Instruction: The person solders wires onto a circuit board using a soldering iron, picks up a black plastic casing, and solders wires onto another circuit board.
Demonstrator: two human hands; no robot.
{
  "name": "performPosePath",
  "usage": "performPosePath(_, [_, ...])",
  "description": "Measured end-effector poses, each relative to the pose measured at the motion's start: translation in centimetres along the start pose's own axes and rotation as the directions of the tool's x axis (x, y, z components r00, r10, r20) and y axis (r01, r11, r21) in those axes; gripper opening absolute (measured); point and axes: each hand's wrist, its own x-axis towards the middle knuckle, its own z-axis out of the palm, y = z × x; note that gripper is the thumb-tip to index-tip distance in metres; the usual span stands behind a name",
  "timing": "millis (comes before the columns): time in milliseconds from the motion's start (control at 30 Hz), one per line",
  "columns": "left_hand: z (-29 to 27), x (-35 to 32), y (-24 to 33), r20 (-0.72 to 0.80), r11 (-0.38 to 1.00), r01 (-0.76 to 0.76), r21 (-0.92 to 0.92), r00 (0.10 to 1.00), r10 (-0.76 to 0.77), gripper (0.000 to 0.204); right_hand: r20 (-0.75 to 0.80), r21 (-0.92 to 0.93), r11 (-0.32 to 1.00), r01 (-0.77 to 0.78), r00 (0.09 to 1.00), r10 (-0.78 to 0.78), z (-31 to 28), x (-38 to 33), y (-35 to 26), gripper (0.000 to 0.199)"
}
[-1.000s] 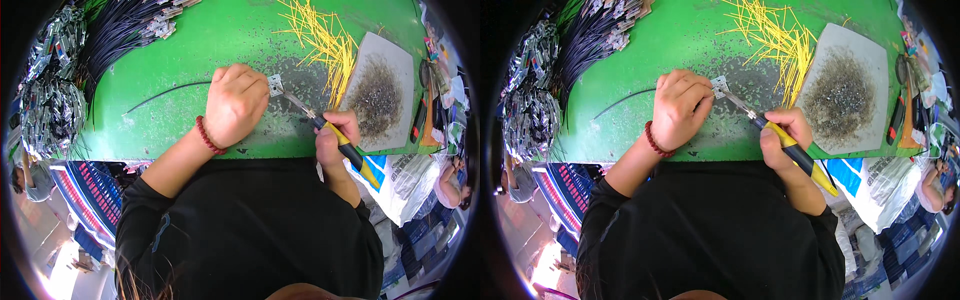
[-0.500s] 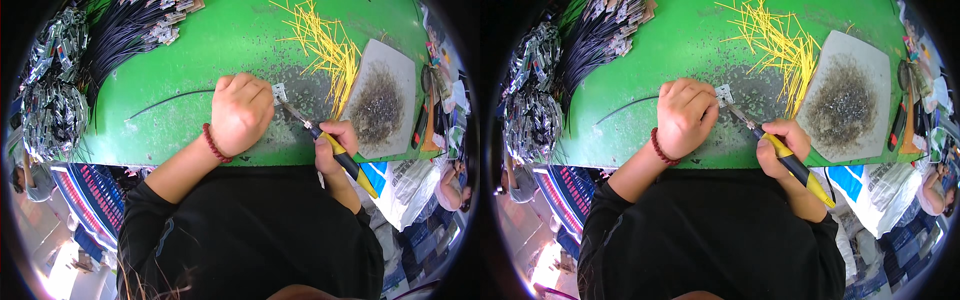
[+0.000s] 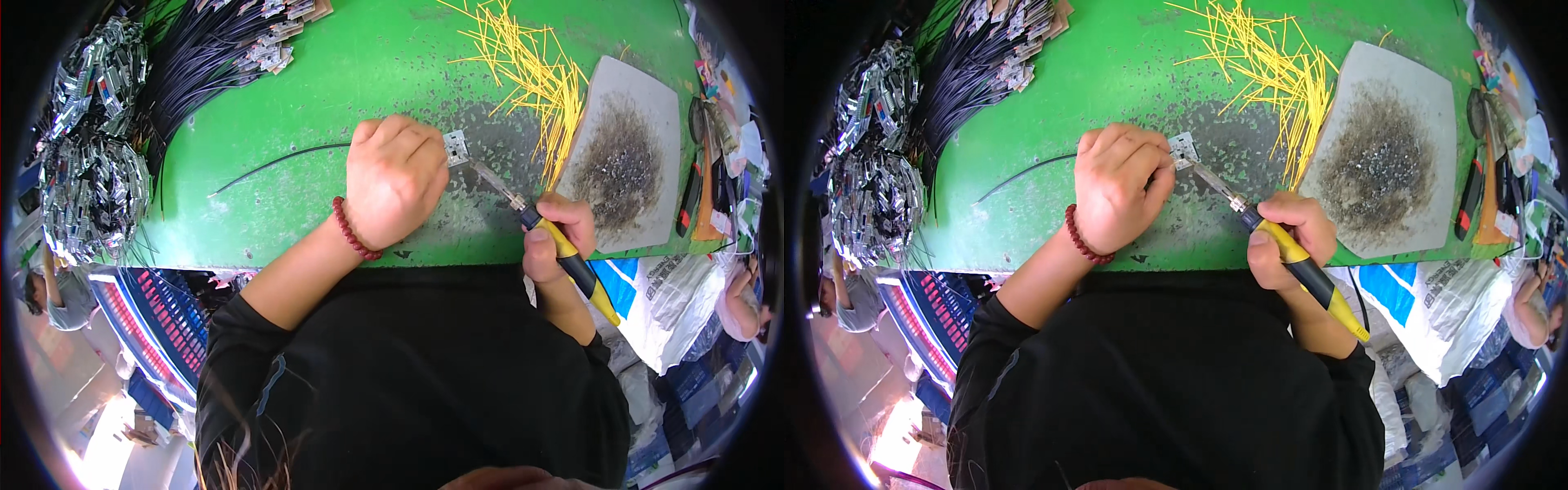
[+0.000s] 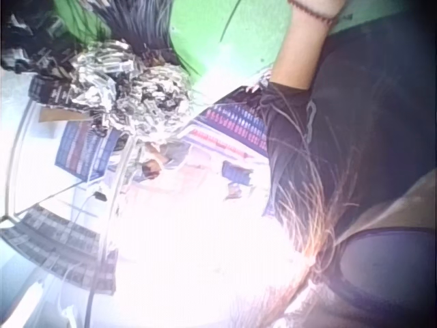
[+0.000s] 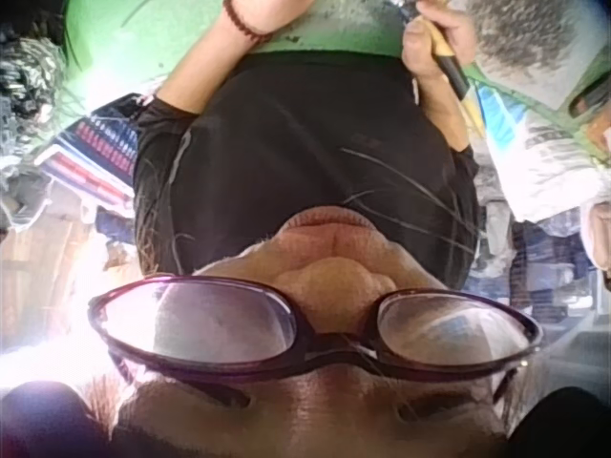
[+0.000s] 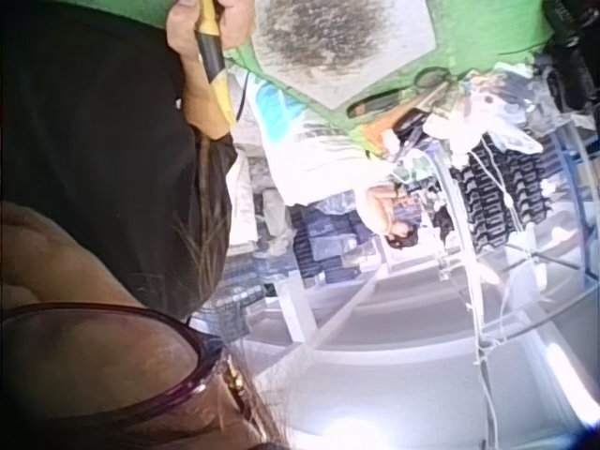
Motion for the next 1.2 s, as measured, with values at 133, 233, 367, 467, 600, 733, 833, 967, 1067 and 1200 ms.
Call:
performPosePath(133, [-0.2, 0.2, 0.2, 0.007, 1.0, -0.007, 0.012, 1.0, 0.007, 0.015, -0.045, -0.055, 0.994, 0.093, 0.994, -0.095, -1.1, 0.3, -0.3, 0.031])
performPosePath(233, [-0.6, 0.0, 0.4, 0.048, 1.0, -0.006, 0.011, 0.999, 0.005, 0.011, -0.066, -0.06, 0.992, 0.113, 0.991, -0.117, -2.0, 0.4, -0.2, 0.03])
performPosePath(367, [-2.1, 2.2, 0.0, 0.173, 0.976, 0.122, -0.181, 0.981, -0.091, 0.01, -0.07, -0.122, 0.971, 0.206, 0.974, -0.216, -2.5, 0.3, 0.9, 0.03])
performPosePath(467, [-1.1, 6.4, -1.1, 0.075, 0.998, 0.053, -0.044, 0.996, -0.05, 0.011, -0.1, -0.087, 0.984, 0.157, 0.981, -0.166, -2.3, 0.1, 0.9, 0.027])
performPosePath(600, [1.4, 9.3, -3.5, 0.123, 0.995, 0.02, 0.101, 0.992, -0.032, 0.014, -0.123, -0.028, 0.994, 0.104, 0.987, -0.107, -2.2, 0.1, 0.7, 0.025])
performPosePath(733, [1.9, 8.7, -4.6, 0.145, 0.98, -0.051, 0.195, 0.989, 0.022, 0.011, -0.139, -0.028, 0.994, 0.103, 0.985, -0.106, -2.4, -0.1, 1.1, 0.027])
performPosePath(833, [-0.3, 7.1, -3.5, 0.137, 0.974, 0.08, 0.21, 0.984, -0.111, 0.011, -0.152, 0.016, 1.0, 0.02, 0.988, -0.017, -2.4, -0.1, 0.6, 0.029])
performPosePath(967, [-2.4, 4.1, -3.5, 0.145, 0.976, 0.204, 0.079, 0.966, -0.214, 0.006, -0.128, -0.011, 0.999, 0.039, 0.991, -0.04, -2.4, -0.1, 0.6, 0.029])
performPosePath(1067, [-3.3, 2.8, -3.3, 0.092, 0.961, 0.237, 0.146, 0.964, -0.251, 0.005, -0.121, -0.017, 1.0, -0.003, 0.993, 0.001, -2.4, -0.2, 0.4, 0.029])
performPosePath(1200, [-3.8, 1.5, -2.8, 0.063, 0.959, 0.253, 0.128, 0.963, -0.262, 0.006, -0.115, 0.062, 0.998, 0.028, 0.993, -0.021, -1.8, 0.4, -0.4, 0.032])
